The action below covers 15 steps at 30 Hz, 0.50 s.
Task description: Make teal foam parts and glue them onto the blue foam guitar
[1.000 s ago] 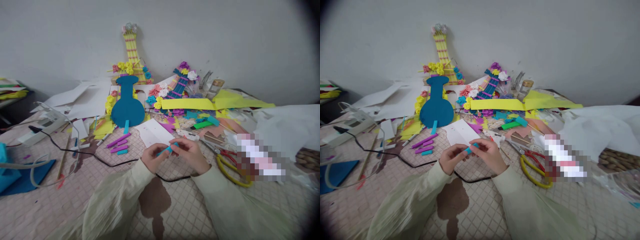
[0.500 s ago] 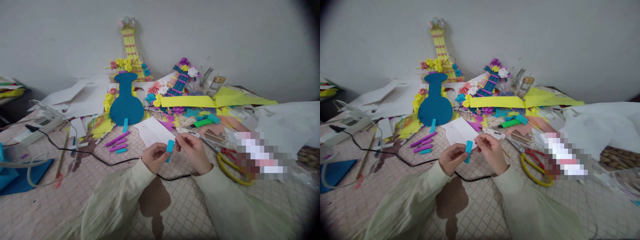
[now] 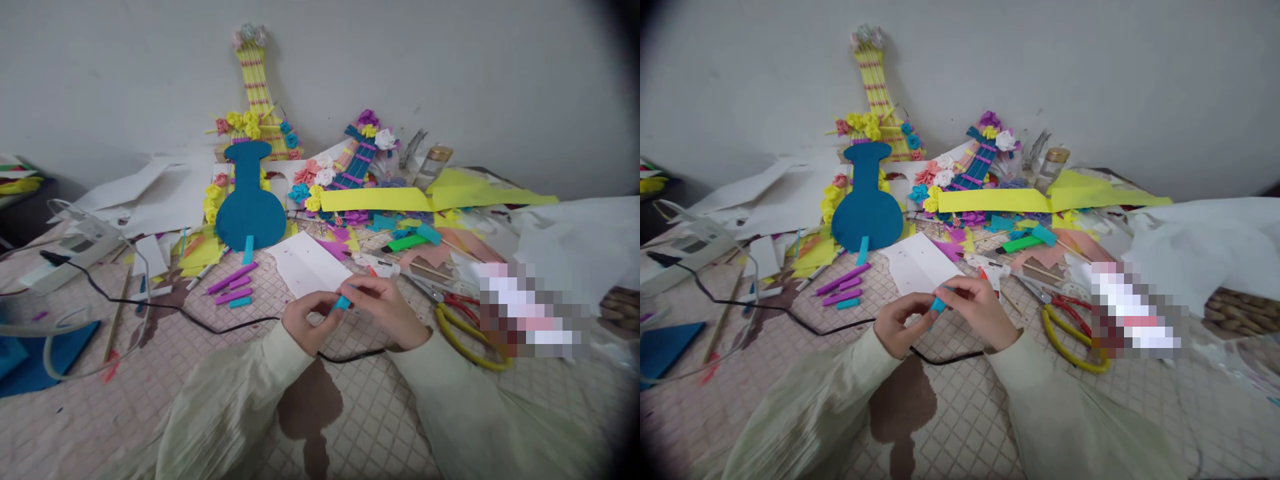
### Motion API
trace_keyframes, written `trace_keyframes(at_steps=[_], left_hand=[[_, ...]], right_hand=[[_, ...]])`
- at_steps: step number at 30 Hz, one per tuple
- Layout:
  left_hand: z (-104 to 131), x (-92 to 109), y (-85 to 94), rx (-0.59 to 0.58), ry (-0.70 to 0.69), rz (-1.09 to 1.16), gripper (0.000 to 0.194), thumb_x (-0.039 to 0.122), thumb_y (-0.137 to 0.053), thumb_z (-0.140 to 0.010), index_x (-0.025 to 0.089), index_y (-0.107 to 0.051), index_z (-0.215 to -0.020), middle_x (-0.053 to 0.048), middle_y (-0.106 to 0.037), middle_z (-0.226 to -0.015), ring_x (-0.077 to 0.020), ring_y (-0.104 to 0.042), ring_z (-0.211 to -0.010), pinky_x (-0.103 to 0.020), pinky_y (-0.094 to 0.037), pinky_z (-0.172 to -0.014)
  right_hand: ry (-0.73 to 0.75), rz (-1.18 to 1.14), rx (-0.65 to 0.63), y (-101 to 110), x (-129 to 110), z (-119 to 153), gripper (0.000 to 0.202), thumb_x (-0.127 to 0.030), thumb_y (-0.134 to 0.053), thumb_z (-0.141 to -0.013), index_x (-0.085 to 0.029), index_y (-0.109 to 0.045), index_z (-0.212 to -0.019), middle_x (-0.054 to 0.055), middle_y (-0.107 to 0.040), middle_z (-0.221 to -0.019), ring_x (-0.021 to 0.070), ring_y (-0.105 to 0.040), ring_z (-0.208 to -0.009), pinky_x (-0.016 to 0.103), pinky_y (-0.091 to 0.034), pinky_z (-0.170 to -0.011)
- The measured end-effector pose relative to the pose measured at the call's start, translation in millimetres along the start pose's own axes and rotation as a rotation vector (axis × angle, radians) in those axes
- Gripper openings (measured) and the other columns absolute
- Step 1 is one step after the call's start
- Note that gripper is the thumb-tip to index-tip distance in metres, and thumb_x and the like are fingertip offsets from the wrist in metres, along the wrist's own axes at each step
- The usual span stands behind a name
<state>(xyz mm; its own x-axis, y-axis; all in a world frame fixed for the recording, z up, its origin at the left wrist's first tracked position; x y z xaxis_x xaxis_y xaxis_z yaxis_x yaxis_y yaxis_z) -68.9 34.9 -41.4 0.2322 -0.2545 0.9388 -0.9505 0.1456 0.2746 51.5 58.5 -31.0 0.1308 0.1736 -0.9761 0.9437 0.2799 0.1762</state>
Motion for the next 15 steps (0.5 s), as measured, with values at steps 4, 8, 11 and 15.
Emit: trace_keyframes(at_steps=[4, 8, 11, 15], left_hand=[[0.8, -2.8, -0.4, 0.023, 0.019, 0.060, 0.019, 0.025, -0.059, -0.071, 0.012, -0.065, -0.082, -0.006, -0.067, -0.072, -0.0138, -0.060, -0.063, -0.025, -0.050, -0.063], [0.3, -6.2, -0.7, 0.049, 0.058, 0.079, 0.016, 0.024, -0.058, -0.070, 0.013, -0.064, -0.079, -0.004, -0.067, -0.070, -0.0134, -0.059, -0.061, -0.024, -0.049, -0.059], [0.3, -7.2, 1.8, 0.097, 0.063, 0.038, 0.013, 0.023, -0.058, -0.070, 0.015, -0.065, -0.077, -0.004, -0.067, -0.069, -0.0134, -0.059, -0.061, -0.024, -0.048, -0.060], [0.6, -10.7, 3.3, 0.133, 0.071, 0.007, 0.013, 0.025, -0.059, -0.068, 0.016, -0.065, -0.076, -0.002, -0.066, -0.066, -0.0125, -0.057, -0.057, -0.024, -0.047, -0.059]], right_hand=[[-0.034, -0.005, -0.017, -0.3, 0.7, -0.5, 0.020, -0.035, -0.059, -0.075, -0.017, -0.064, -0.068, 0.000, -0.060, -0.065, 0.0124, -0.053, -0.064, 0.025, -0.043, -0.061], [-0.049, 0.014, 0.020, 1.8, 3.6, -0.4, 0.020, -0.036, -0.061, -0.073, -0.017, -0.064, -0.071, 0.000, -0.061, -0.065, 0.0120, -0.053, -0.062, 0.025, -0.043, -0.058], [-0.079, 0.024, -0.028, 0.0, 8.4, -0.7, 0.020, -0.037, -0.061, -0.073, -0.018, -0.065, -0.074, 0.001, -0.062, -0.067, 0.0130, -0.054, -0.061, 0.026, -0.044, -0.057], [-0.004, 0.059, -0.032, 1.1, 4.5, -1.9, 0.018, -0.035, -0.061, -0.073, -0.018, -0.066, -0.069, 0.001, -0.062, -0.069, 0.0139, -0.054, -0.066, 0.026, -0.043, -0.061]])
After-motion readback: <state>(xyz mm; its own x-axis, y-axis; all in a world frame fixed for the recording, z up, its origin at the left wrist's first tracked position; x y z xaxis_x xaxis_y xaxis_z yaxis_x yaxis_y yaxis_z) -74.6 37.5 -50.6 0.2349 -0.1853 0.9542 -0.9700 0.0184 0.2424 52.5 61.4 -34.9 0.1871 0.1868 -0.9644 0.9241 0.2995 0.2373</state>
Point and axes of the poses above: each hand's wrist, its own z-axis away from the middle knuckle, its own y-axis out of the back of the hand, x = y × z, the point moved 7 cm from there along -z, towards the middle knuckle
